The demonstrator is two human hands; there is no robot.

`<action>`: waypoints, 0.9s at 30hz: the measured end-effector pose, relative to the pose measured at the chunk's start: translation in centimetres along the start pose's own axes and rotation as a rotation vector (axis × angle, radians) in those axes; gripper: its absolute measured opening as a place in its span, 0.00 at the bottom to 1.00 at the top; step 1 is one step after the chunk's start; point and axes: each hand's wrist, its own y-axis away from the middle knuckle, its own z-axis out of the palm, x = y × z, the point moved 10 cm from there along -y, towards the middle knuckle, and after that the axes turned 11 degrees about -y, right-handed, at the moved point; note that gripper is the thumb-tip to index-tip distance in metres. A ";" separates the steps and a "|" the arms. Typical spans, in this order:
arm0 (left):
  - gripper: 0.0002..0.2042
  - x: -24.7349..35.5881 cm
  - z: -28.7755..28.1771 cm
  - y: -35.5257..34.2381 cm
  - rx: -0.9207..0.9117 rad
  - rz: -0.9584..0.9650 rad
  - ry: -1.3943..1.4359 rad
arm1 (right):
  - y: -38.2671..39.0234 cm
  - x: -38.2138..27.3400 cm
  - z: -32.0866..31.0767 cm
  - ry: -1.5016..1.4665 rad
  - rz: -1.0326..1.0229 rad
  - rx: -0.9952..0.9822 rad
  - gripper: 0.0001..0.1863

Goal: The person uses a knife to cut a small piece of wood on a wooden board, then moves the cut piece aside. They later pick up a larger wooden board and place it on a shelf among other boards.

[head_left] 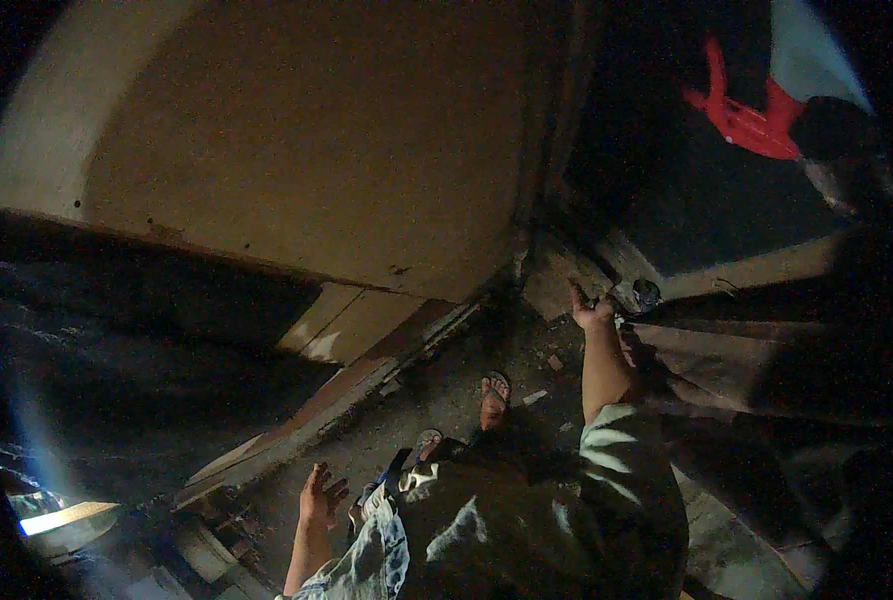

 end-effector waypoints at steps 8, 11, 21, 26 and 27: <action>0.37 -1.2 0.7 0.2 -0.009 0.014 0.011 | 4.3 0.7 -0.6 -0.060 -0.064 0.086 0.29; 0.37 -1.8 1.1 0.6 -0.034 0.021 0.029 | 5.6 0.5 -1.7 -0.003 -0.083 0.140 0.29; 0.36 -1.7 0.0 0.7 -0.053 0.056 0.055 | 8.1 -0.5 -12.0 0.318 -0.104 0.224 0.32; 0.33 -3.8 -2.3 -1.6 -0.117 0.072 0.161 | 8.7 -2.5 -23.6 0.877 -0.034 0.362 0.40; 0.32 -3.0 -2.8 -0.3 -0.104 0.090 0.145 | 9.8 -1.9 -24.4 1.012 -0.073 0.331 0.34</action>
